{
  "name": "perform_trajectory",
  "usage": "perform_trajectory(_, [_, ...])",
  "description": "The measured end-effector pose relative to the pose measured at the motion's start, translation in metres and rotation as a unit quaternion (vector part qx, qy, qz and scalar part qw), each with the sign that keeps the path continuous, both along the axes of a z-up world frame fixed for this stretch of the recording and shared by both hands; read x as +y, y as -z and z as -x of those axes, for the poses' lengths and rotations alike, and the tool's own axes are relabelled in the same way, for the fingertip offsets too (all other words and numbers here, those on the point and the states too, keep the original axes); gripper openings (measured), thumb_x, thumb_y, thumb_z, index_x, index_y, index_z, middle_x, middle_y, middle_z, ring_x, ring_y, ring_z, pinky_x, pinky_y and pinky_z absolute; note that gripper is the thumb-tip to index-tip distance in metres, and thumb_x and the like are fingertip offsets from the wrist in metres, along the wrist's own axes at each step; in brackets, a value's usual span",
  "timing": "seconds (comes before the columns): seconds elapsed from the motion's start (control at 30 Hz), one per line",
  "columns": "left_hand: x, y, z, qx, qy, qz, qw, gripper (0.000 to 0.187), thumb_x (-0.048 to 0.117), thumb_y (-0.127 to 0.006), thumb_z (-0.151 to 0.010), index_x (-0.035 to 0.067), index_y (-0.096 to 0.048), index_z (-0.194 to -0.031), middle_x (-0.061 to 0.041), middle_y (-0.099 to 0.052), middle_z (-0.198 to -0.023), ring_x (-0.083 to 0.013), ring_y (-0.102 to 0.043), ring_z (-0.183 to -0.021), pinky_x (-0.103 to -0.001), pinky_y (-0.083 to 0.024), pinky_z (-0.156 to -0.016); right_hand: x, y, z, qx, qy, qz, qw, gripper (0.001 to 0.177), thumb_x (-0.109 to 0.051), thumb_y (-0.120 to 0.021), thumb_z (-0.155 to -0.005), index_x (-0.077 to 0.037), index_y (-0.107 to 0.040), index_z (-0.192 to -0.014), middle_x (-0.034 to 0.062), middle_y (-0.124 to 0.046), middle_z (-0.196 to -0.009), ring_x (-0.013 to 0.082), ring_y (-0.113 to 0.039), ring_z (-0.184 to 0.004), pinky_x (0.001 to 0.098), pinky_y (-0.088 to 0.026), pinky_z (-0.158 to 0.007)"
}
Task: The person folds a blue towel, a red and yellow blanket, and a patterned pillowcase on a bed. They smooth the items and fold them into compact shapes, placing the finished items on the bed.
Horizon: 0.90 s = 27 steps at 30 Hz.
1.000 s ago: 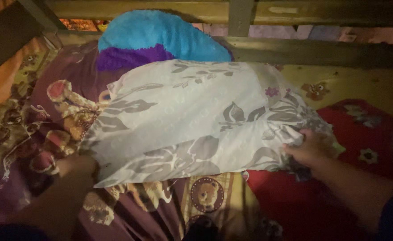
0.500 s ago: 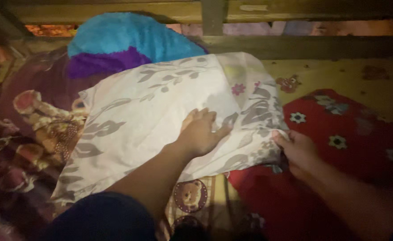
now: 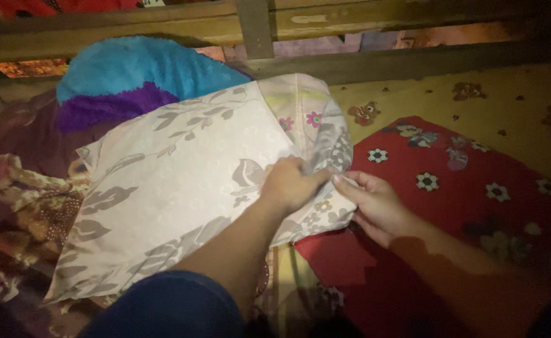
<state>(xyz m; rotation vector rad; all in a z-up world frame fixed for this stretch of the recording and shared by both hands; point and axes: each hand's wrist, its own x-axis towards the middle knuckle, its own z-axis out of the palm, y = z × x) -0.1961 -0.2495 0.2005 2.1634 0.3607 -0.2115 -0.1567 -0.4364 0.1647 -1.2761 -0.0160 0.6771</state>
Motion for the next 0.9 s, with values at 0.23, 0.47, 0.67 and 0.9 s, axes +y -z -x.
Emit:
perform_trajectory(0.23, [-0.031, 0.000, 0.043, -0.198, 0.153, -0.154, 0.956, 0.067, 0.036, -0.084, -0.062, 0.014, -0.063, -0.121, -0.014, -0.064, -0.118, -0.0385, -0.052, -0.121, -0.056, -0.031, -0.108, 0.030, -0.036, 0.009, 0.081, 0.037, 0.001, 0.996, 0.040, -0.041, -0.057, -0.099, -0.005, -0.063, -0.116, 0.0089, -0.072, -0.103, 0.0206, -0.071, -0.091, 0.0377, -0.059, -0.077])
perform_trajectory(0.47, [-0.029, 0.017, 0.084, -0.258, 0.210, -0.204, 0.921, 0.063, 0.022, -0.088, -0.066, 0.006, -0.054, -0.117, -0.013, -0.059, -0.113, -0.0353, -0.053, -0.117, -0.053, -0.034, -0.103, 0.038, 0.002, -0.001, 0.087, 0.074, -0.082, 0.990, 0.031, -0.023, -0.058, -0.099, -0.003, -0.061, -0.123, 0.0115, -0.070, -0.105, 0.0242, -0.069, -0.095, 0.0417, -0.061, -0.084])
perform_trajectory(0.67, [-0.044, 0.034, 0.077, -0.230, 0.185, -0.408, 0.864, 0.047, 0.020, -0.078, -0.083, 0.010, -0.051, -0.121, -0.012, -0.055, -0.115, -0.0299, -0.054, -0.115, -0.050, -0.037, -0.099, -0.026, 0.038, 0.012, -0.290, -0.133, 0.125, 0.939, 0.044, -0.004, -0.062, -0.102, 0.002, -0.057, -0.145, 0.0249, -0.063, -0.097, 0.0288, -0.062, -0.082, 0.0461, -0.050, -0.075])
perform_trajectory(0.9, [-0.052, 0.044, 0.083, -0.281, 0.107, -0.435, 0.849, 0.055, 0.021, -0.073, -0.066, 0.013, -0.055, -0.117, -0.008, -0.056, -0.109, -0.0255, -0.057, -0.106, -0.052, -0.034, -0.103, 0.019, 0.044, -0.038, 0.328, 0.042, -0.057, 0.942, 0.027, -0.016, -0.055, -0.099, -0.003, -0.060, -0.122, 0.0130, -0.069, -0.103, 0.0256, -0.070, -0.086, 0.0393, -0.060, -0.078])
